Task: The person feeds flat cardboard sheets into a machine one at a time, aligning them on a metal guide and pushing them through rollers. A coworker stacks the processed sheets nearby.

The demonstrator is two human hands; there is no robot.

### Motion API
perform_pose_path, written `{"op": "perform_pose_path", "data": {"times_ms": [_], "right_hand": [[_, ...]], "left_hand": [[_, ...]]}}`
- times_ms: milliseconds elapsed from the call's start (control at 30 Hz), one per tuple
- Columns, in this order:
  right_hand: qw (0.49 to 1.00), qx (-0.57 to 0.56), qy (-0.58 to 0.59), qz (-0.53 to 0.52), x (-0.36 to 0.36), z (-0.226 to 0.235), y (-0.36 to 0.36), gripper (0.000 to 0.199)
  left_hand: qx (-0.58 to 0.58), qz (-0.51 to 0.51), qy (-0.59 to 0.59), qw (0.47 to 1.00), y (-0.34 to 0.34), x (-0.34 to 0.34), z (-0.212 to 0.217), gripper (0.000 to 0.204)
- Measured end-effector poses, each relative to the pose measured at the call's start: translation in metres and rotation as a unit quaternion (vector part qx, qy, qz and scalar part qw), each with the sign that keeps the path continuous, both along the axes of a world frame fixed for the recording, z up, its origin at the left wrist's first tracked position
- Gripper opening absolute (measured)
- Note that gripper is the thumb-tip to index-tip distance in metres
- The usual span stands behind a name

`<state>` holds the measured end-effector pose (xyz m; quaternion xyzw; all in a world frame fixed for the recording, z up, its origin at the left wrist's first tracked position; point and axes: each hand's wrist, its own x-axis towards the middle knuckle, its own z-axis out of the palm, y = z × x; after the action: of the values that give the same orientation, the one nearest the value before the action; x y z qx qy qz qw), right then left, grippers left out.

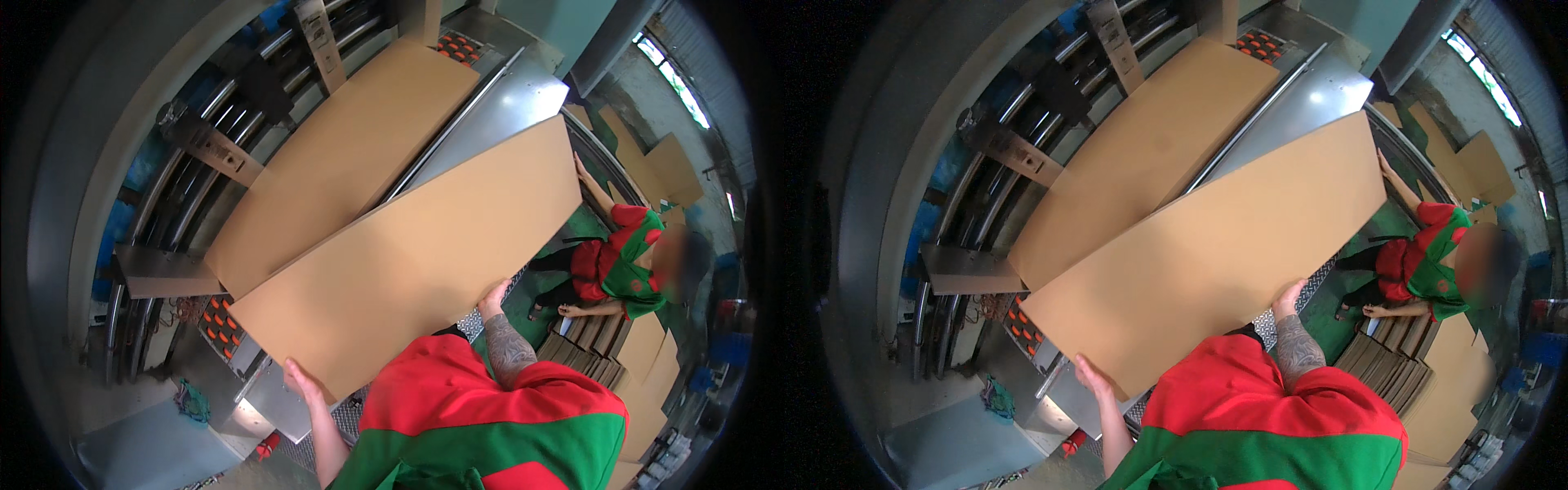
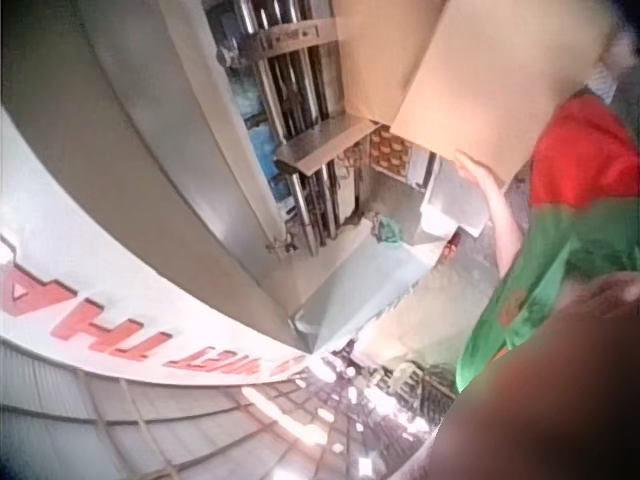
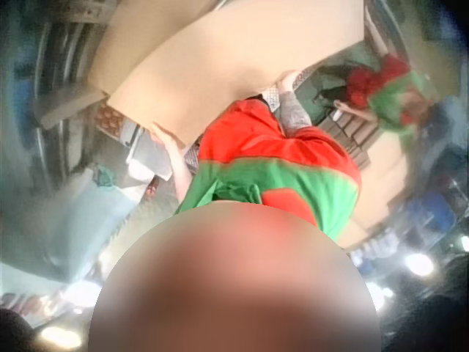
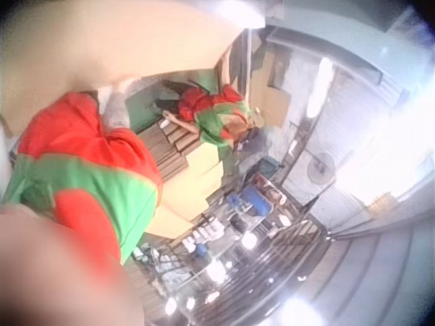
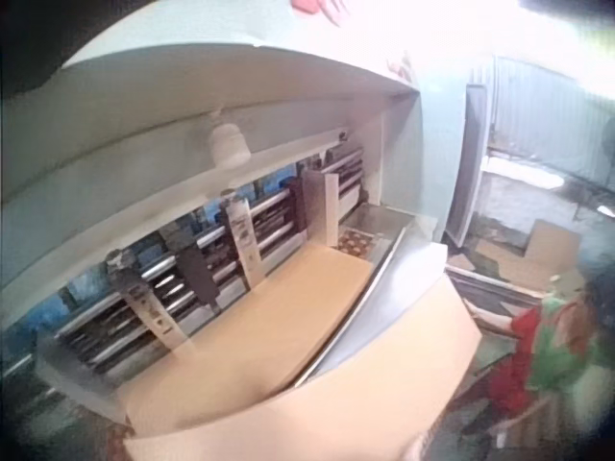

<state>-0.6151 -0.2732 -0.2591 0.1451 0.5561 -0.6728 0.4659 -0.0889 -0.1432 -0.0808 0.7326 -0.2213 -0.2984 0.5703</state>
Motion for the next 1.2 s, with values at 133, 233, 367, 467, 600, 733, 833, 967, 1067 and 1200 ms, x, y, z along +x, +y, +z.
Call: {"op": "perform_pose_path", "data": {"times_ms": [133,233,367,467,600,733,833,967,1067,1200], "right_hand": [[0.998,-0.06,-0.013,0.015,0.023,0.021,-0.044,0.094],[0.992,-0.112,-0.02,0.051,0.045,0.039,-0.083,0.097],[0.985,-0.132,-0.055,0.097,0.084,0.067,-0.131,0.096],[0.972,-0.136,-0.141,0.131,0.115,0.081,-0.148,0.097],[0.948,-0.129,-0.203,0.21,0.155,0.06,-0.152,0.096],[0.933,-0.067,-0.078,0.345,0.151,0.028,-0.161,0.095],[0.927,0.056,0.084,0.36,0.089,0.066,-0.184,0.084],[0.902,-0.137,0.392,0.116,0.018,0.225,-0.253,0.059],[0.631,-0.304,0.703,0.125,0.017,0.355,-0.271,0.041],[0.378,-0.284,0.759,0.448,0.066,0.428,-0.255,0.037]], "left_hand": [[-0.119,0.121,0.053,0.984,0.026,0.0,0.01,0.078],[-0.23,0.212,0.073,0.947,0.055,0.011,0.015,0.076],[-0.268,0.266,0.139,0.916,0.094,0.028,0.028,0.071],[-0.278,0.293,0.116,0.908,0.11,0.023,0.048,0.071],[-0.327,0.356,0.092,0.87,0.123,0.015,0.081,0.07],[-0.28,0.421,0.072,0.86,0.132,0.024,0.083,0.069],[-0.314,0.366,0.045,0.875,0.138,0.032,0.067,0.077],[-0.38,0.384,0.116,0.833,0.144,0.051,0.033,0.066],[-0.384,0.36,0.157,0.835,0.152,0.09,-0.006,0.053],[-0.483,0.077,0.199,0.849,0.159,0.139,-0.077,0.037]]}}
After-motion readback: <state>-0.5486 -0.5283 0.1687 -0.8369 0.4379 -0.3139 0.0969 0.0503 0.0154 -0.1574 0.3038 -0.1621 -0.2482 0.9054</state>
